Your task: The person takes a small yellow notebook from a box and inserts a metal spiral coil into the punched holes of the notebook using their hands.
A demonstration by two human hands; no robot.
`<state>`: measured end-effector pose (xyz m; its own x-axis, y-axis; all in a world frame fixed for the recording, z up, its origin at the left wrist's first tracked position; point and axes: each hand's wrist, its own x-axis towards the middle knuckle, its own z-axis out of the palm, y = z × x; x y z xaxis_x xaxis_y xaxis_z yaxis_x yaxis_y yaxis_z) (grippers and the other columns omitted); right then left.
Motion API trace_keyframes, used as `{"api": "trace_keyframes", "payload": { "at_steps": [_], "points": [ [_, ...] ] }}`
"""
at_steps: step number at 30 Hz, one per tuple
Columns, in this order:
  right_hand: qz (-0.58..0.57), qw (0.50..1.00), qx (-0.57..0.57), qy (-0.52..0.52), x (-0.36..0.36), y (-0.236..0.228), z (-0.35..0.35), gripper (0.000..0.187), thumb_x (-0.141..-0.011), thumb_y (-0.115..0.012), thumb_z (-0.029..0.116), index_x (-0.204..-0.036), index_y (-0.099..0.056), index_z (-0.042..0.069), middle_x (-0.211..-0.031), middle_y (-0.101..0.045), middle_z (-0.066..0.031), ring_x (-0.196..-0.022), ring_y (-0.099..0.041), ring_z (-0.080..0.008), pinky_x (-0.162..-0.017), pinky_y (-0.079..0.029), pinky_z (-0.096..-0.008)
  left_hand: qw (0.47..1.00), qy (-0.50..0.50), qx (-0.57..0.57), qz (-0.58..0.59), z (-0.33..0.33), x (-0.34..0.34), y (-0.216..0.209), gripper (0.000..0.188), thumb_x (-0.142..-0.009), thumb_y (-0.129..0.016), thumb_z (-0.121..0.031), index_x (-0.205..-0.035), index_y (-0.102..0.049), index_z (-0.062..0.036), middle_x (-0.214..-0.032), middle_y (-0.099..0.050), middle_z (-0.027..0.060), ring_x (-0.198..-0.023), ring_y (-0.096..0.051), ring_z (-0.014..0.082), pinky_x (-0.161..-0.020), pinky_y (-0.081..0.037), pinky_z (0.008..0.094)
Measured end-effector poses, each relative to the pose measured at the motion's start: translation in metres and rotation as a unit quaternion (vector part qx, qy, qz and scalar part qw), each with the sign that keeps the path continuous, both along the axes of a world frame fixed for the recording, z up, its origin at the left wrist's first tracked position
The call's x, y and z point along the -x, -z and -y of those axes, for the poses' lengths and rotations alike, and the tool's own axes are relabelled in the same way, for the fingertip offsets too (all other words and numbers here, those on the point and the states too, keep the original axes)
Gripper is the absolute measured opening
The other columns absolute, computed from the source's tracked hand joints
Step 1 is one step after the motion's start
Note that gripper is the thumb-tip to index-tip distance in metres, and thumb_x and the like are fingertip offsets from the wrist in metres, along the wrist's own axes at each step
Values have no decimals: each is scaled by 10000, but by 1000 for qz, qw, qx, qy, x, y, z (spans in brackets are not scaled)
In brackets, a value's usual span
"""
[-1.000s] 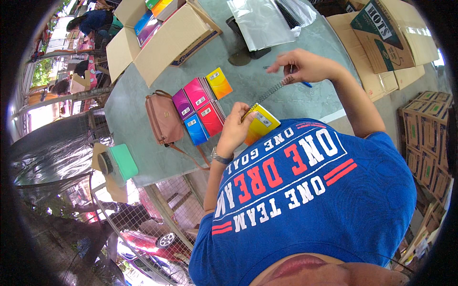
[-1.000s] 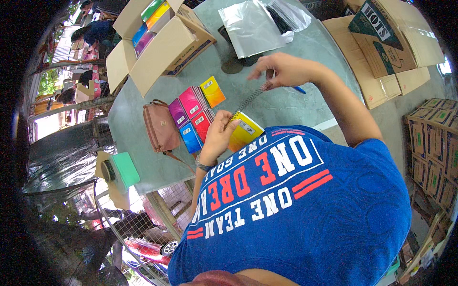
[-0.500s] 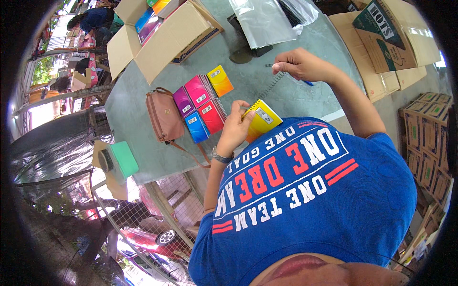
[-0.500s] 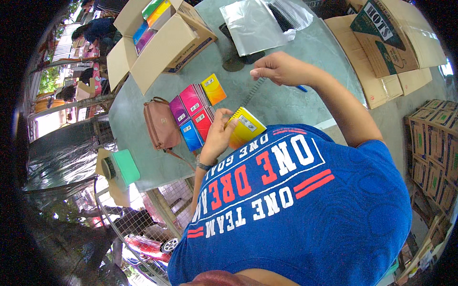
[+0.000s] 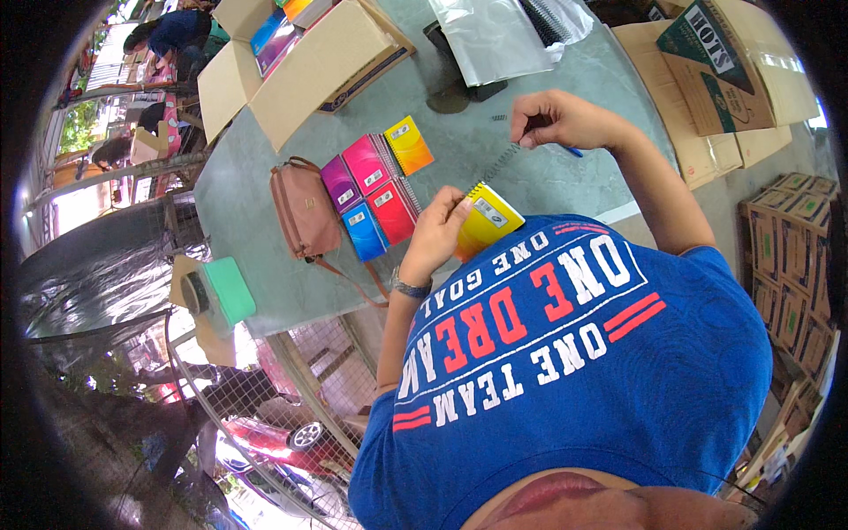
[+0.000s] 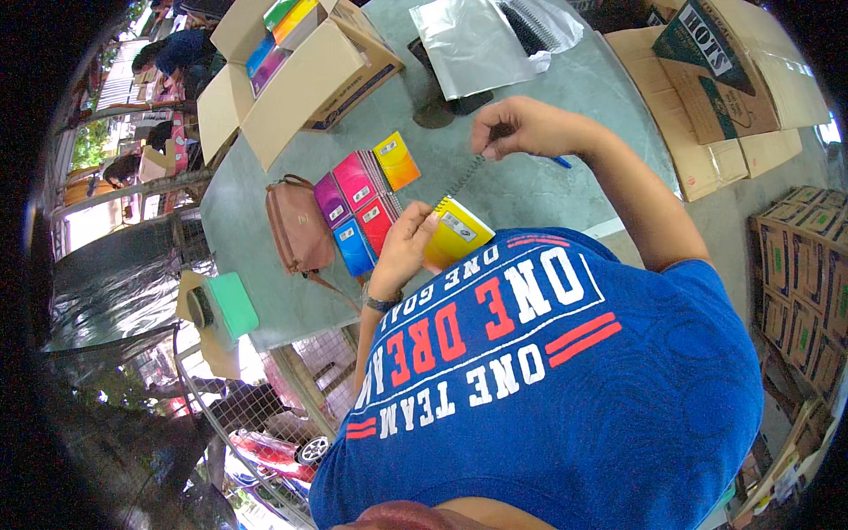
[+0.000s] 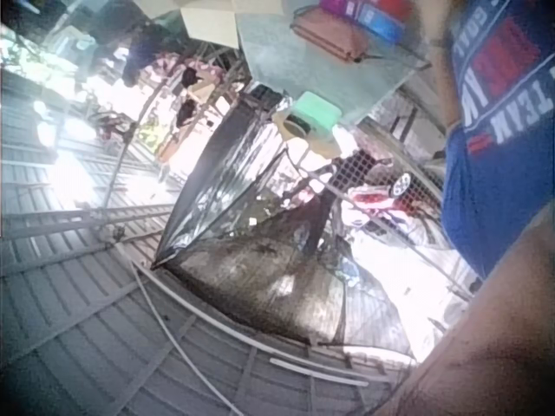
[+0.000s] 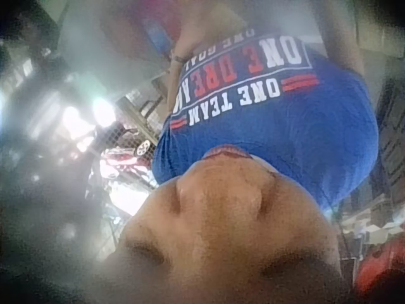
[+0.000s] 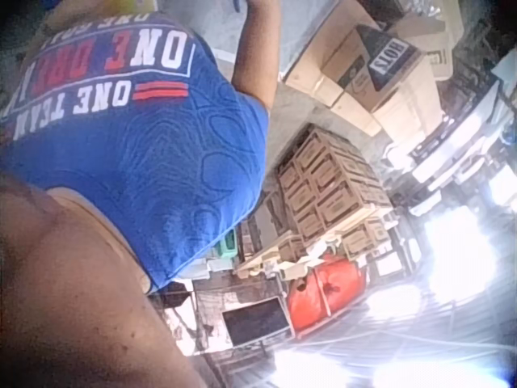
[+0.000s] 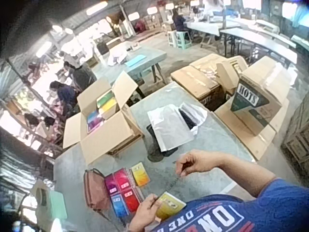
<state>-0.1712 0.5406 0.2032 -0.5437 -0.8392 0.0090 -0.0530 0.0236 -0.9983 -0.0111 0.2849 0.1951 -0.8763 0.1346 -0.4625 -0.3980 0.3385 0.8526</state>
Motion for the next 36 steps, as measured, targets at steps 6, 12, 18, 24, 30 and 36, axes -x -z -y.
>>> {"api": "trace_keyframes", "payload": {
  "at_steps": [6,12,18,24,30,36],
  "points": [
    [19,985,-166,46,-3,-14,7,209,-904,-585,223,-879,-600,16,-694,-557,-5,-608,-513,-89,-587,-455,-247,999,-13,14,-51,-6,-3,2,230,-954,-504,-231,-971,-507,-2,-829,-607,109,-789,-563,153,-724,-453,297],
    [29,996,-79,9,-4,-5,3,165,-869,-630,177,-913,-605,20,-725,-561,-15,-647,-531,-89,-604,-466,-244,993,5,107,-44,-3,2,-10,276,-966,-478,-254,-951,-505,20,-816,-599,137,-754,-569,194,-701,-451,323],
    [33,999,22,-30,-1,1,-1,131,-842,-654,116,-931,-630,23,-791,-573,-32,-709,-547,-90,-638,-472,-247,999,-32,25,6,-3,-3,-7,244,-947,-519,-231,-978,-497,10,-828,-613,135,-727,-558,174,-688,-448,312],
    [-10,989,-140,47,-3,2,5,269,-904,-591,313,-915,-642,49,-664,-534,23,-616,-519,-89,-584,-454,-251,999,-27,-4,-23,2,-6,11,234,-926,-553,-205,-1021,-495,2,-837,-626,136,-726,-561,152,-680,-446,288],
    [-1,995,-91,50,-11,0,6,285,-917,-573,321,-876,-618,42,-642,-523,11,-588,-496,-89,-554,-436,-243,995,16,93,-23,4,-2,-2,283,-955,-490,-263,-940,-549,13,-779,-614,101,-724,-562,157,-676,-450,300],
    [40,996,-73,38,-5,-4,5,262,-930,-548,281,-852,-601,37,-635,-518,-18,-590,-492,-84,-538,-415,-240,998,-47,18,-35,3,-11,8,304,-963,-473,-281,-948,-552,11,-754,-614,82,-705,-558,142,-649,-444,295]
  ]
}}
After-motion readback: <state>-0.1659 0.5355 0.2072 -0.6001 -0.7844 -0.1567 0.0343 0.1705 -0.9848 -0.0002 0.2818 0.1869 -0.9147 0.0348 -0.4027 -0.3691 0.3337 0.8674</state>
